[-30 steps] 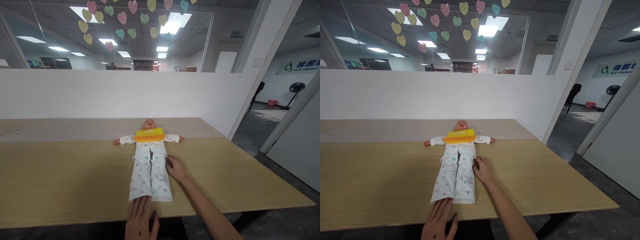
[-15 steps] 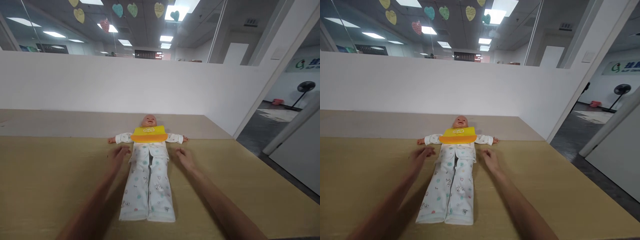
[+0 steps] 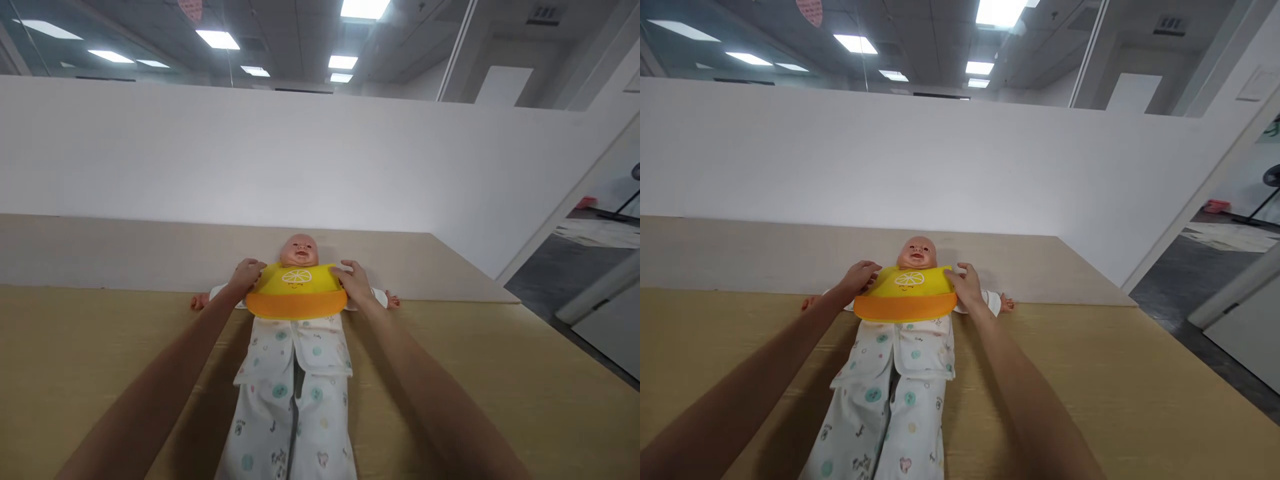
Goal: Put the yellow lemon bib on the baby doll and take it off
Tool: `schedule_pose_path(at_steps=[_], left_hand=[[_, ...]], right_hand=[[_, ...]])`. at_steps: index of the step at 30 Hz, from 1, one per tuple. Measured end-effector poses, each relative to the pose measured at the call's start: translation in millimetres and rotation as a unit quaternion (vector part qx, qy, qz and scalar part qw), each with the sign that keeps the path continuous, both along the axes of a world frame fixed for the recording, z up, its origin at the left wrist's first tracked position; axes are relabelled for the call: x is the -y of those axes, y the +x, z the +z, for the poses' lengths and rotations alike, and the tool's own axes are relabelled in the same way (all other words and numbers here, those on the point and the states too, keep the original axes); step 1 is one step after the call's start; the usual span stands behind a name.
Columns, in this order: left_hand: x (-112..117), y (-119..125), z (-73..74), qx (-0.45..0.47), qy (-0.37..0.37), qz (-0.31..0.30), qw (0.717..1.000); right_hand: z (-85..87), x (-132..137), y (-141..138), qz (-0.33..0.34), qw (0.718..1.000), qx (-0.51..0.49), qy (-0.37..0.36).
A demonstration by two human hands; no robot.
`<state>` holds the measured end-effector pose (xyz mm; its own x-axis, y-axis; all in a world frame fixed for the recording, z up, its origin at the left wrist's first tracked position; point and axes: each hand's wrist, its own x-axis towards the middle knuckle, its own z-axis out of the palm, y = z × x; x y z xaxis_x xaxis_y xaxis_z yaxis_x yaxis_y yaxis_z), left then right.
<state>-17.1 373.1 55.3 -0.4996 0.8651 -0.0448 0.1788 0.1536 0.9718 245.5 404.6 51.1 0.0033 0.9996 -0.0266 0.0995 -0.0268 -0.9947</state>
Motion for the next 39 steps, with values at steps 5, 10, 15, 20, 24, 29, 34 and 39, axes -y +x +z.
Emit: schedule_pose_path(at_steps=[5, 10, 15, 20, 24, 29, 34, 39], left_hand=[[-10, 0, -0.3, 0.072, 0.017, -0.04, 0.996], [-9, 2, 7.7, 0.197, 0.014, -0.066, 0.978], [-10, 3, 7.8, 0.194, 0.02, -0.056, 0.979], [-16, -5, -2.7, 0.163, -0.02, -0.075, 0.984], [-27, -8, -7.2, 0.176, -0.078, -0.058, 0.98], [-51, -2, -7.3, 0.221, -0.102, -0.09, 0.966], [-65, 2, -6.4, 0.279, -0.12, -0.14, 0.942], [-58, 4, -9.6, 0.345, -0.099, -0.174, 0.917]], right_hand=[[-6.8, -15, -6, 0.024, 0.998, -0.049, -0.021], [-15.0, -18, -4, 0.045, 0.997, -0.055, -0.038], [-11.7, -15, -3, 0.064, 0.995, -0.056, -0.053], [-9.8, -25, -1, 0.068, 0.996, 0.024, -0.059], [-12.7, -47, -5, 0.045, 0.997, 0.019, -0.065], [-12.2, -71, -22, 0.059, 0.983, -0.091, -0.147], [-15.4, -83, -37, 0.08, 0.966, -0.135, -0.205], [-16.3, -76, -38, 0.093, 0.957, -0.19, -0.197]])
